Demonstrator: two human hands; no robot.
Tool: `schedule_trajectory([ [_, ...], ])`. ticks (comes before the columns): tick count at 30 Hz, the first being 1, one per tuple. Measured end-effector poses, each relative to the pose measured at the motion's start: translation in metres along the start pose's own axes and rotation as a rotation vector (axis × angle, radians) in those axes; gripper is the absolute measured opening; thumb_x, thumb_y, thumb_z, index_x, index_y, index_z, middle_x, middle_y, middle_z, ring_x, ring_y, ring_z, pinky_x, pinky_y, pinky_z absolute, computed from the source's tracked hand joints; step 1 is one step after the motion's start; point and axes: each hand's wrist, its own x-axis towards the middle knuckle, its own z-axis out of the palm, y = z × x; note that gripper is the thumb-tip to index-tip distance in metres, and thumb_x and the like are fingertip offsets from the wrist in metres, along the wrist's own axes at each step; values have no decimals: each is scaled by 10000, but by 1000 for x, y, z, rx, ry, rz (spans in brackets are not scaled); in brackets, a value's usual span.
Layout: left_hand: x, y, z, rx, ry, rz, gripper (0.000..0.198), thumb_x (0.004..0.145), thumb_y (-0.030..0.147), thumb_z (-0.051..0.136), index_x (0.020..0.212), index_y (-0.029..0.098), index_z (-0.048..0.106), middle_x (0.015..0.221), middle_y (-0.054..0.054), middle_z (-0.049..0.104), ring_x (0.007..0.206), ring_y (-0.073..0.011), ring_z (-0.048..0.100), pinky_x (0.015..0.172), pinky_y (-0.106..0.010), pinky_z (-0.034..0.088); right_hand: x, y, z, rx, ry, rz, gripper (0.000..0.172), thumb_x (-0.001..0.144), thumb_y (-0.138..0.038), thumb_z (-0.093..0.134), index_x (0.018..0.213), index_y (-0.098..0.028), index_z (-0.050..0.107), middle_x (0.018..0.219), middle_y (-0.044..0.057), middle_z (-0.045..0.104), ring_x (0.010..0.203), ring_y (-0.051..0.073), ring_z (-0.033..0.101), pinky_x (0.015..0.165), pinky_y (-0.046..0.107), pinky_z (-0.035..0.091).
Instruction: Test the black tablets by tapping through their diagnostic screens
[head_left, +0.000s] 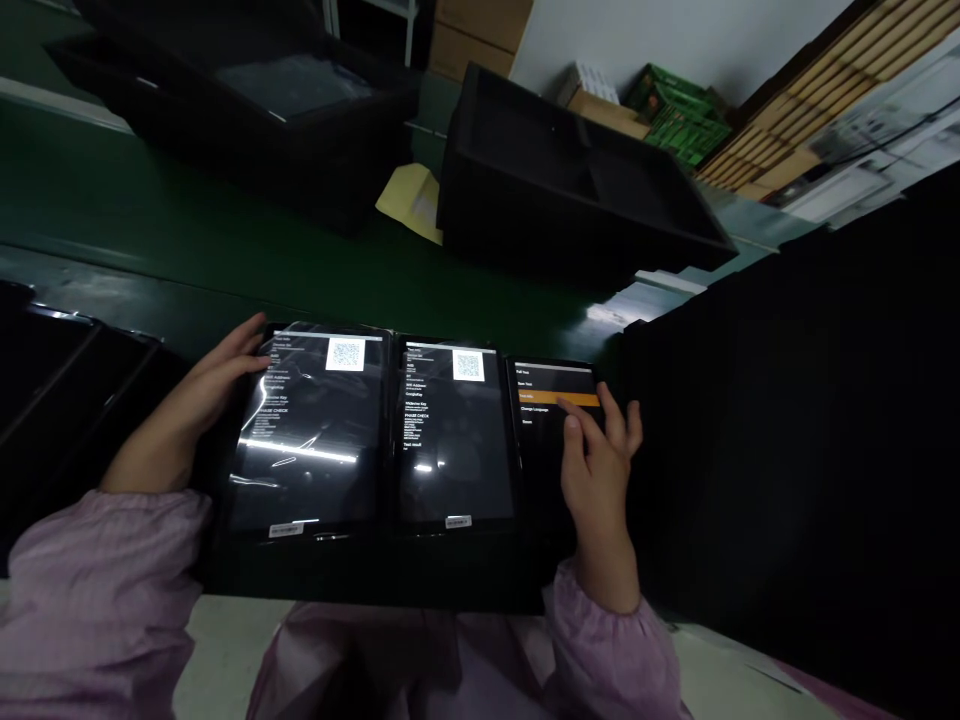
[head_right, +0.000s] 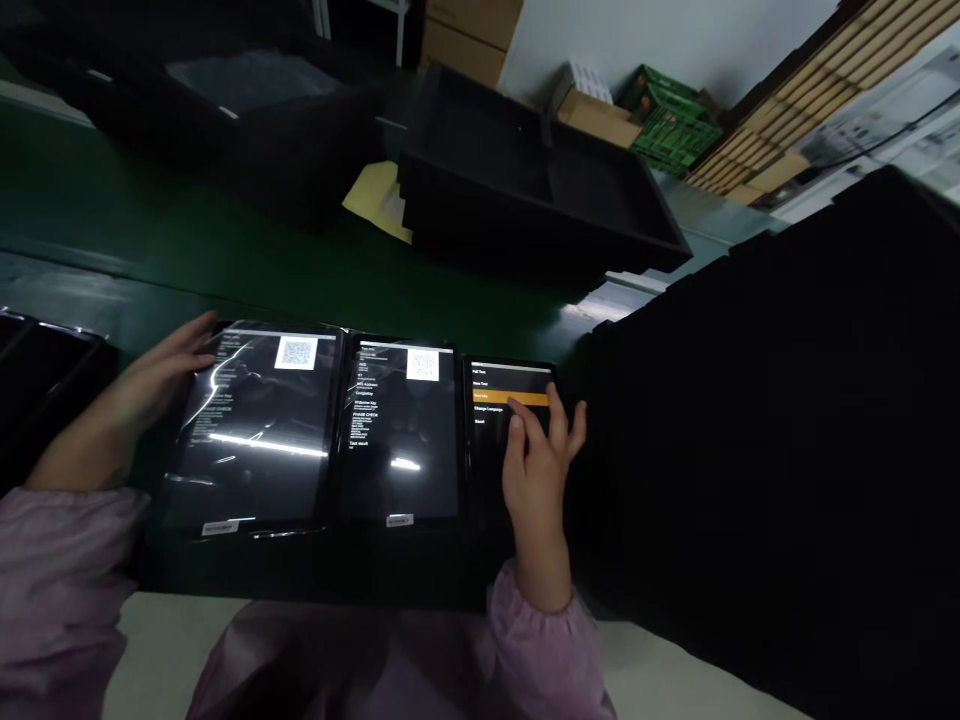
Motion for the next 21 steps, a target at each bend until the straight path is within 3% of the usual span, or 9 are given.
schedule_trajectory([
  [6, 6, -6, 0, -21, 60, -5, 932, 729, 298, 741, 1606, 197, 440, 1602, -135, 501, 1519, -348, 401, 1289, -479, 262, -6, 4, 1, 78, 34, -4, 539, 1055, -573, 377, 1187, -229, 771, 1576, 99, 509, 1569, 399, 219, 1211, 691, 272],
  [14, 14, -16, -7, -55, 46, 11, 907, 729, 277, 753, 1586, 183, 470, 1586, -135, 521, 1502, -358, 427, 1285, -499, 271, -4, 0, 0, 100, 71, -29, 540, 1055, -585, 393, 1156, -228, 786, 1518, 117, 567, 1549, 395, 289, 1198, 696, 300],
  [21, 9, -9, -4, -32, 39, 7, 805, 793, 256, 717, 1567, 229, 497, 1602, -80, 511, 1509, -331, 422, 1286, -513, 257, -4, 4, -8, 109, 91, -78, 509, 1075, -531, 402, 1120, -226, 807, 1460, 110, 627, 1521, 363, 362, 1186, 660, 355],
])
